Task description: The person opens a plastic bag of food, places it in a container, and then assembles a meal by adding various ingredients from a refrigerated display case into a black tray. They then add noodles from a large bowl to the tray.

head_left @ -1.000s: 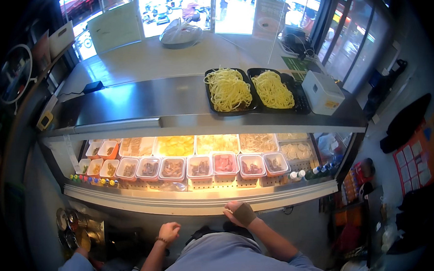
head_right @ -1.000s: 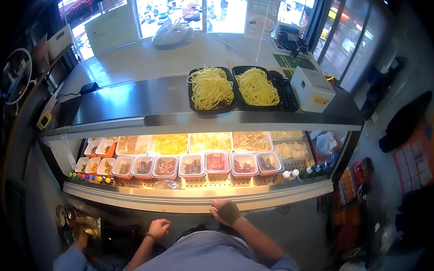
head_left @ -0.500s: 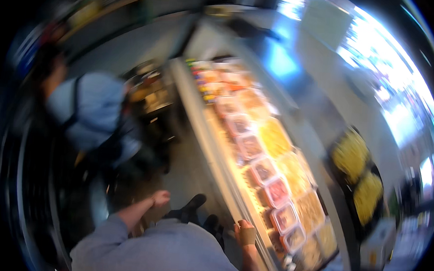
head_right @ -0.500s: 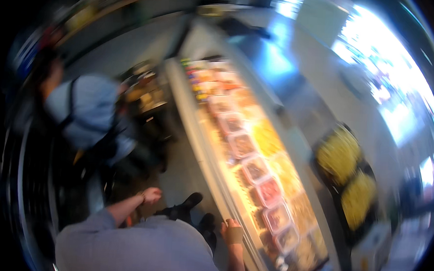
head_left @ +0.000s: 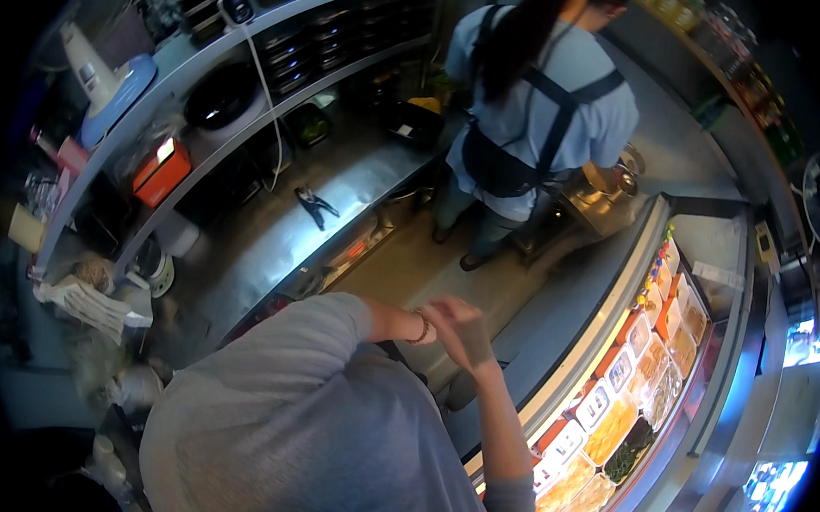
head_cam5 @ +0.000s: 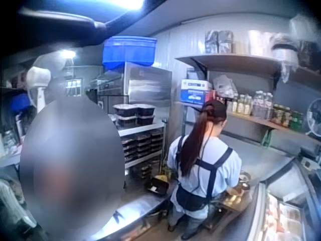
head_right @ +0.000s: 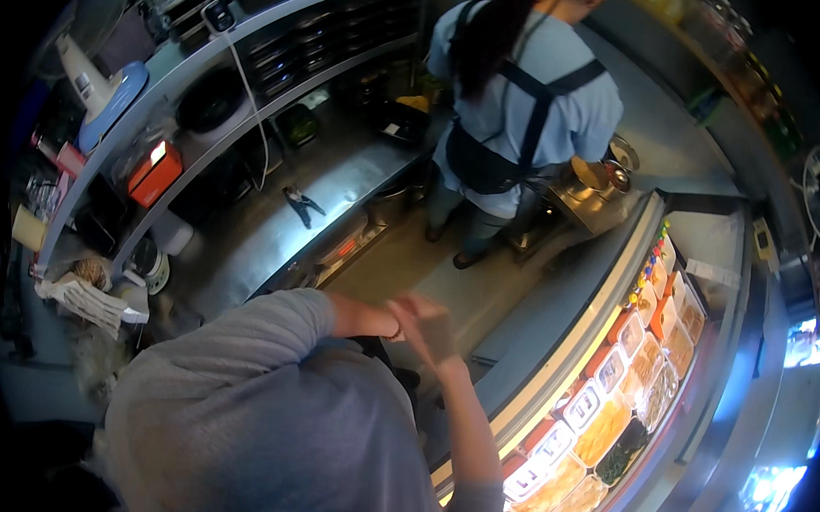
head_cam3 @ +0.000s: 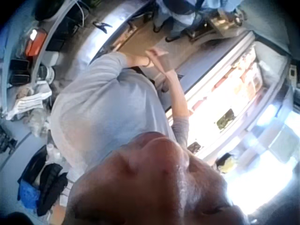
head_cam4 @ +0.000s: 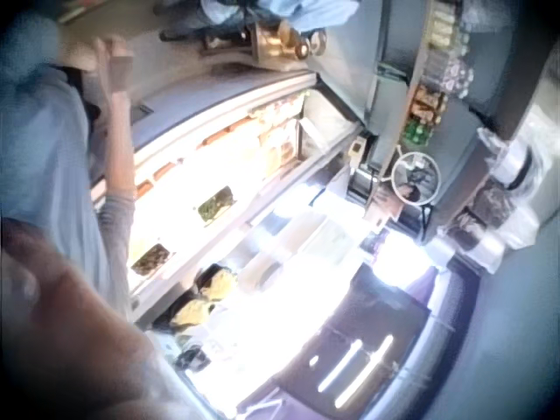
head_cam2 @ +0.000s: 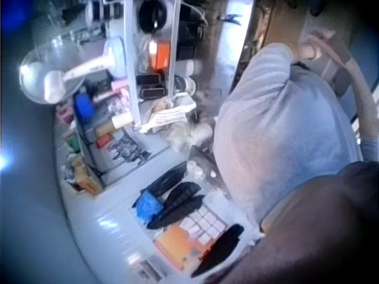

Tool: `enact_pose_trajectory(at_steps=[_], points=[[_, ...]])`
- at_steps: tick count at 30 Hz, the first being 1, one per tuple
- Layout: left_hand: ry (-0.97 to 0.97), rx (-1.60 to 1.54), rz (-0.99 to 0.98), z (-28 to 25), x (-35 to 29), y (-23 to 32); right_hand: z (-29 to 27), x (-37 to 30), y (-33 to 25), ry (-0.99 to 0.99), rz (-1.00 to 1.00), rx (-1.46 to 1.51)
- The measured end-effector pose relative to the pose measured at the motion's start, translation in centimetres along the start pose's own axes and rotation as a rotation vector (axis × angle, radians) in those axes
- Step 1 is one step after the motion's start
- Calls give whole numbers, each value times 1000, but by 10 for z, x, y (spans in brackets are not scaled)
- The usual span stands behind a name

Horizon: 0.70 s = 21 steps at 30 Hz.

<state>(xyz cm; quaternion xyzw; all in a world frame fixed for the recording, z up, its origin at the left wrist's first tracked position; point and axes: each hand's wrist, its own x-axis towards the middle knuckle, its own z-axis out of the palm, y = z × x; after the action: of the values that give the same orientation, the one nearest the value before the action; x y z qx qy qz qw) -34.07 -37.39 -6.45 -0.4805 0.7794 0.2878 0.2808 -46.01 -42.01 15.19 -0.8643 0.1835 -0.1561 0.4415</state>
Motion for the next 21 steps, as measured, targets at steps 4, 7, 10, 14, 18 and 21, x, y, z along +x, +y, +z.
enact_pose_trajectory(at_steps=[4,7,10,14,18,21], points=[[175,-199,-68,53,-41,-18,51,84,-75,-572,44,-19],[282,-359,-157,96,-85,-48,106,128,-97,-765,-75,7],[364,-494,-258,144,-133,-74,145,160,-149,-900,-59,71],[439,-549,-269,171,-165,-109,209,195,-132,-905,-4,-26],[496,-563,-299,189,-192,-138,248,224,-150,-939,81,-119],[520,-553,-336,206,-204,-153,261,248,-204,-979,26,-59]])
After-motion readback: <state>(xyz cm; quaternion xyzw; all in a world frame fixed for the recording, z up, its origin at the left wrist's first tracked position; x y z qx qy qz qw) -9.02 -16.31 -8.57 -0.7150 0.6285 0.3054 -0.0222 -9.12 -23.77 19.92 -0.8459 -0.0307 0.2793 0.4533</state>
